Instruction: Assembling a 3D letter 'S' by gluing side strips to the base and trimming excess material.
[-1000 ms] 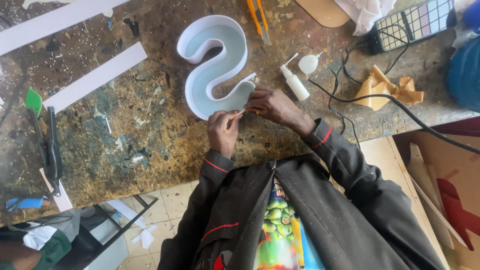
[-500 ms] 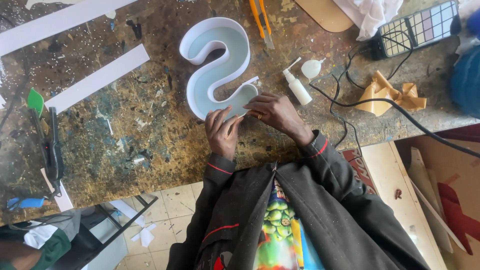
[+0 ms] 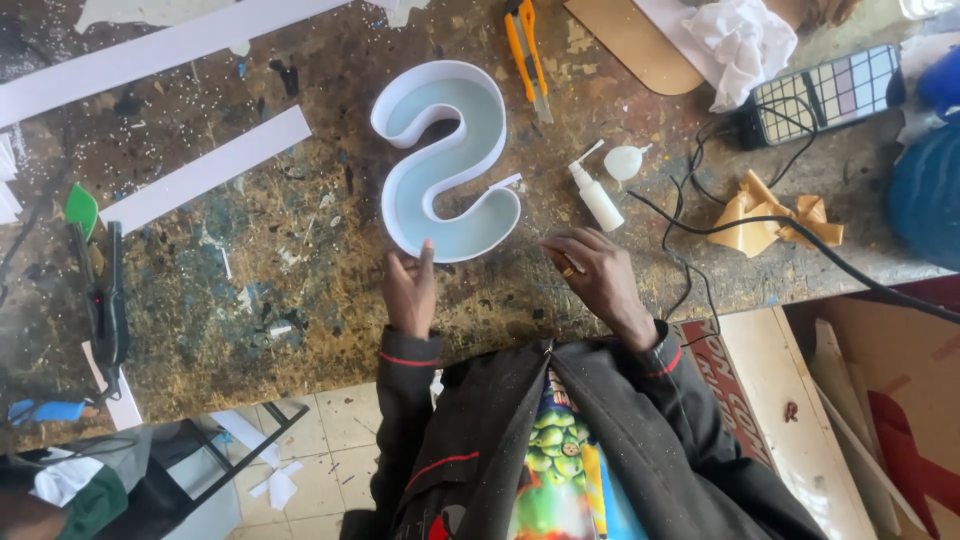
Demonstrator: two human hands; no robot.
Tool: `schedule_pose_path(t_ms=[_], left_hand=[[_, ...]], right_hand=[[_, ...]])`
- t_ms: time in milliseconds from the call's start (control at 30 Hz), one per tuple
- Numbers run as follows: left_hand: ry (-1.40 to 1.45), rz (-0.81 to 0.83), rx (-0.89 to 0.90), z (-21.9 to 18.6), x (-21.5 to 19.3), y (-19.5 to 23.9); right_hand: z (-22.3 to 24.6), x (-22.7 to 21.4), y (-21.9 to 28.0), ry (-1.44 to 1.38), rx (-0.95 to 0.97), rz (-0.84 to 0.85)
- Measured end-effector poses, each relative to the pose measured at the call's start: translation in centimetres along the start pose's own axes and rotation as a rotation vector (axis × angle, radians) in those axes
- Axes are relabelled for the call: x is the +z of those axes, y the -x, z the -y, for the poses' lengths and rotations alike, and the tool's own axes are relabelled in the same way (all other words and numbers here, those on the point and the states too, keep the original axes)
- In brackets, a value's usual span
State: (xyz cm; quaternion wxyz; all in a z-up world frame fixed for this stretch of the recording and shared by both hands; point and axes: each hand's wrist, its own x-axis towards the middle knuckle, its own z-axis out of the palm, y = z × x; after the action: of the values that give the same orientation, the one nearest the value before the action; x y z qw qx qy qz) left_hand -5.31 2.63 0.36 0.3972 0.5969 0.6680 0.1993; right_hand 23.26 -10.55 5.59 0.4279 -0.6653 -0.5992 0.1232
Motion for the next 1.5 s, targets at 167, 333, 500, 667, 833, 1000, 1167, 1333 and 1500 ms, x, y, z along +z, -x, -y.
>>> schedule_pose_path(t_ms=[167, 333, 500, 667, 833, 1000, 1167, 1333, 1500], left_hand=[[-0.12, -0.004, 0.018, 3.6, -0.7, -4.2], [0.606, 0.057, -0.119, -4.4, -4.5, -0.7], [1.032, 0.337, -0.277, -3.9, -6.5, -0.2], [1.125, 0.367, -0.296, -8.7, -7.6, 1.7], [1.19, 0.389, -0.281, -7.0, -7.1, 1.3], [1.254, 0.416, -0.274, -6.0, -7.3, 1.0], [1.238, 0.436, -0.271, -5.5, -7.3, 0.8], [1.25, 0.442, -0.28, -5.8, -7.3, 0.8], [1.252, 0.442, -0.272, -5.8, -7.2, 1.0]], right_hand=[[-0.5, -0.4, 0.9, 0.048, 0.058, -0.101], [-1.9, -1.4, 0.2, 0.139, 0.16, -0.345], [-3.5, -0.1, 0.0, 0.089, 0.359, -0.275], [-5.2, 0.6, 0.7, 0.121, 0.328, -0.25], [-7.3, 1.1, 1.7, 0.18, 0.34, -0.245], [-7.3, 1.0, 1.6, 0.148, 0.355, -0.219], [-7.4, 1.2, 1.7, 0.148, 0.365, -0.221], [-7.6, 1.2, 1.6, 0.143, 0.369, -0.215], [-7.9, 1.3, 1.8, 0.138, 0.354, -0.223]])
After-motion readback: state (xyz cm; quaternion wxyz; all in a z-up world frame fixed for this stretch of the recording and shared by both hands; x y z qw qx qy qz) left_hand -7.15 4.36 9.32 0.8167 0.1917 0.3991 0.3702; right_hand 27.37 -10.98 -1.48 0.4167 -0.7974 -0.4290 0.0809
